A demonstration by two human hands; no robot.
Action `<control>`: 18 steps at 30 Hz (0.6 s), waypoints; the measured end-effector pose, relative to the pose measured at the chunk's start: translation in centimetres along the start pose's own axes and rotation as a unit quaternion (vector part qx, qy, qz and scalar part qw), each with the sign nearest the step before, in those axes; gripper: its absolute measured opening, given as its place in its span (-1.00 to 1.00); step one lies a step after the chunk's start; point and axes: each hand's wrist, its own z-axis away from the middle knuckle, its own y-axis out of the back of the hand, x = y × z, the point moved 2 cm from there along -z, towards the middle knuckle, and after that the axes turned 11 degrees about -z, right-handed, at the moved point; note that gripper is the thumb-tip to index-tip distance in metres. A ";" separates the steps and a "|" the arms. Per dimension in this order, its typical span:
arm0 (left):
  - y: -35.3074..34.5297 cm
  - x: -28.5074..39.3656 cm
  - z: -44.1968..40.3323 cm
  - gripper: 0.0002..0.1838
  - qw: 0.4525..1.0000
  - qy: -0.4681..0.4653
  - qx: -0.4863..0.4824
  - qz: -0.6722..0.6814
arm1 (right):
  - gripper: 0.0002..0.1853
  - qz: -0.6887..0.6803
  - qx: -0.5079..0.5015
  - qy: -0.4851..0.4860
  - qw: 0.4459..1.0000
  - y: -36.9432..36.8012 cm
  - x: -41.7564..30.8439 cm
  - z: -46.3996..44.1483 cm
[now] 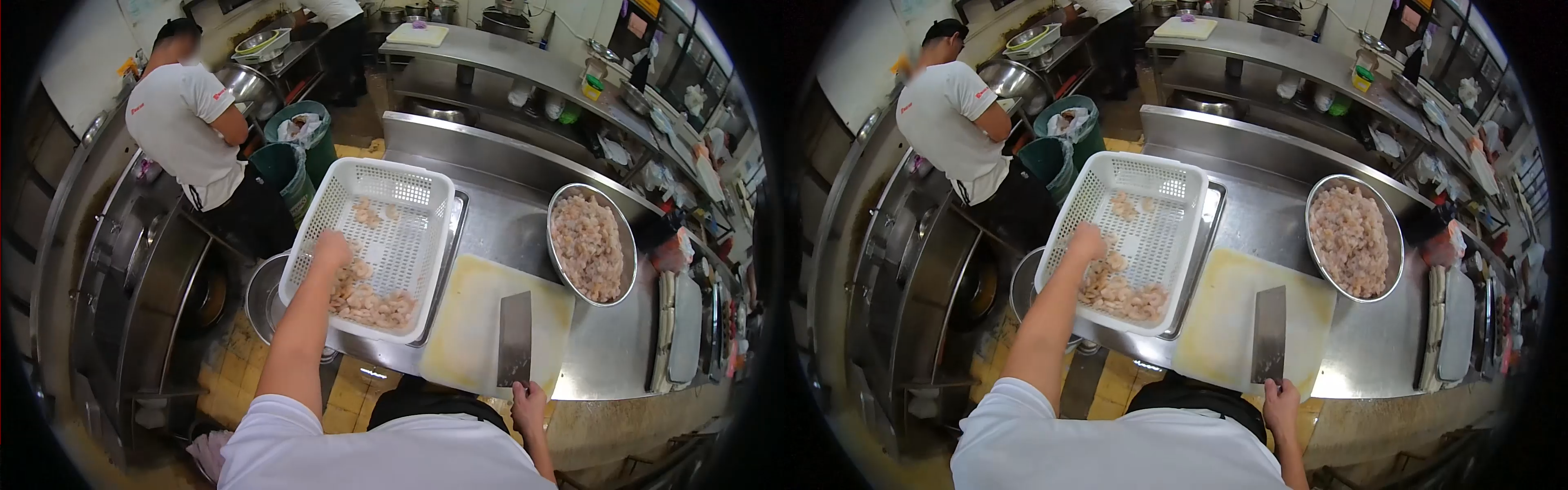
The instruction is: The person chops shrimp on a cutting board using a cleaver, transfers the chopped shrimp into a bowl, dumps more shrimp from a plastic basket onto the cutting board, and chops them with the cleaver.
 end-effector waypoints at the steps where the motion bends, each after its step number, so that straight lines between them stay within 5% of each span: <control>1: 1.4 1.8 1.2 -0.64 0.996 -0.018 -0.091 -0.017 | -0.68 0.006 0.006 -0.001 1.000 -0.1 0.1 0.4; 5: 3.7 5.1 1.7 -0.55 0.918 -0.018 -0.384 0.094 | -0.68 0.019 0.030 0.005 0.999 -0.6 -1.2 1.8; 8: 6.6 5.5 -1.4 -0.53 0.977 -0.080 -0.175 0.088 | -0.68 0.018 0.051 -0.015 0.998 -0.6 -2.0 2.8; 11: 5.7 5.7 -5.9 -0.45 0.990 -0.008 0.009 0.143 | -0.68 0.034 0.067 -0.012 0.997 -0.8 -5.0 3.5; 14: 2.0 6.9 -9.2 -0.39 0.991 0.027 0.101 0.089 | -0.67 0.063 0.084 -0.005 0.994 -1.0 -7.6 4.2; 18: 1.5 9.6 -5.7 -0.52 0.990 -0.022 0.075 0.116 | -0.61 0.078 0.069 -0.057 0.993 -0.8 -8.0 4.7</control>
